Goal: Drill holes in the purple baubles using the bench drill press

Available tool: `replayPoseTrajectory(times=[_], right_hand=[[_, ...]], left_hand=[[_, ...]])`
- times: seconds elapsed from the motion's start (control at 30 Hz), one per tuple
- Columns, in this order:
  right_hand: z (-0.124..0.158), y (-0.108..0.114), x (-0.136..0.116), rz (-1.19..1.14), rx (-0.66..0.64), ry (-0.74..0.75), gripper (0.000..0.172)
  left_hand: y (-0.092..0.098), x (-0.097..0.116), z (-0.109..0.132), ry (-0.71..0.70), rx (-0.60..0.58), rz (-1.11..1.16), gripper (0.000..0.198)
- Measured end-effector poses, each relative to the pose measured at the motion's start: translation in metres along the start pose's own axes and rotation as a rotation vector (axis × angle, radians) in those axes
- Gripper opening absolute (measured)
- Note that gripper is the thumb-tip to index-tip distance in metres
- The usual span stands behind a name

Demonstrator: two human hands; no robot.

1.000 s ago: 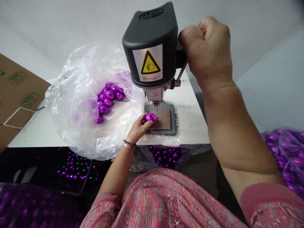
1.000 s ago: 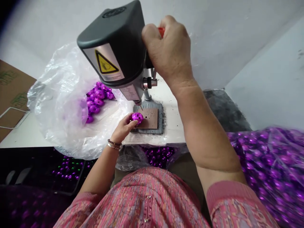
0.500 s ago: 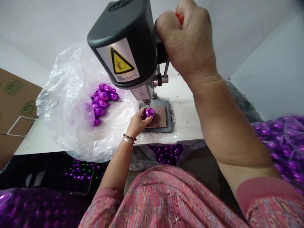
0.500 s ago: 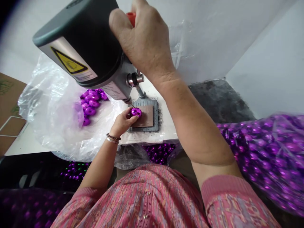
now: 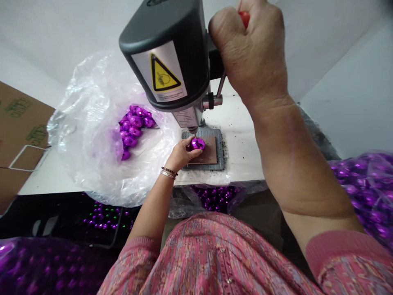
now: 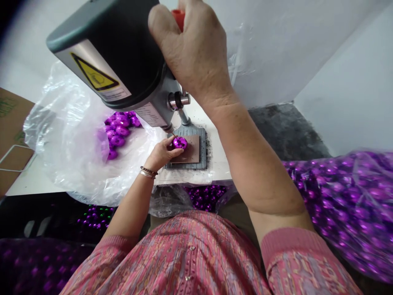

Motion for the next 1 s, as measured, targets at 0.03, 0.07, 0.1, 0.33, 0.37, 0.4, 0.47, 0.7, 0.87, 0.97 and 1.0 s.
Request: replayPoseTrajectory(times=[0.03,0.07,0.1,0.33,0.37,0.4,0.47,0.7,0.87,0.97,1.0], right_hand=[[0.000,0.000,0.001,-0.012,0.004,0.008,0.038],[0.002,-0.001,0.002,-0.019,0.009,0.019,0.038],[0.003,-0.001,0.003,-0.023,0.008,0.038,0.039],[0.030,0.008,0.016,-0.122,0.014,0.286,0.026],[0.033,0.009,0.018,-0.132,0.019,0.307,0.024],[0.036,0.010,0.019,-0.132,0.021,0.316,0.024],[0.042,0.012,0.022,-0.110,0.028,0.326,0.025],[0.075,0.016,0.047,0.127,0.118,0.497,0.019],[0.094,0.014,0.068,0.191,0.197,0.641,0.012],[0.098,0.012,0.074,0.180,0.191,0.644,0.009],[0.099,0.011,0.075,0.189,0.201,0.652,0.008]], left_hand=[[-0.002,-0.001,0.000,-0.001,0.003,0.020,0.067],[-0.004,-0.001,-0.001,-0.003,0.006,0.039,0.068],[-0.006,-0.001,-0.001,-0.004,0.009,0.057,0.070],[-0.012,0.004,0.001,-0.035,0.026,0.132,0.066],[-0.012,0.005,0.002,-0.043,0.033,0.129,0.066],[-0.013,0.005,0.003,-0.047,0.039,0.126,0.066],[-0.014,0.005,0.003,-0.051,0.041,0.127,0.067],[-0.015,0.003,0.003,-0.061,0.041,0.134,0.062],[-0.016,-0.001,0.004,-0.087,0.053,0.143,0.062],[-0.017,-0.004,0.005,-0.098,0.064,0.139,0.061],[-0.018,-0.004,0.005,-0.102,0.065,0.140,0.060]])
Point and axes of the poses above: each hand's wrist, its own z-axis away from the middle knuckle, its own y-axis out of the back of the hand, x = y × z, the point moved 1 cm from there along -z, towards the middle knuckle, and after that the axes turned 7 degrees about -y, right-handed, at the moved point
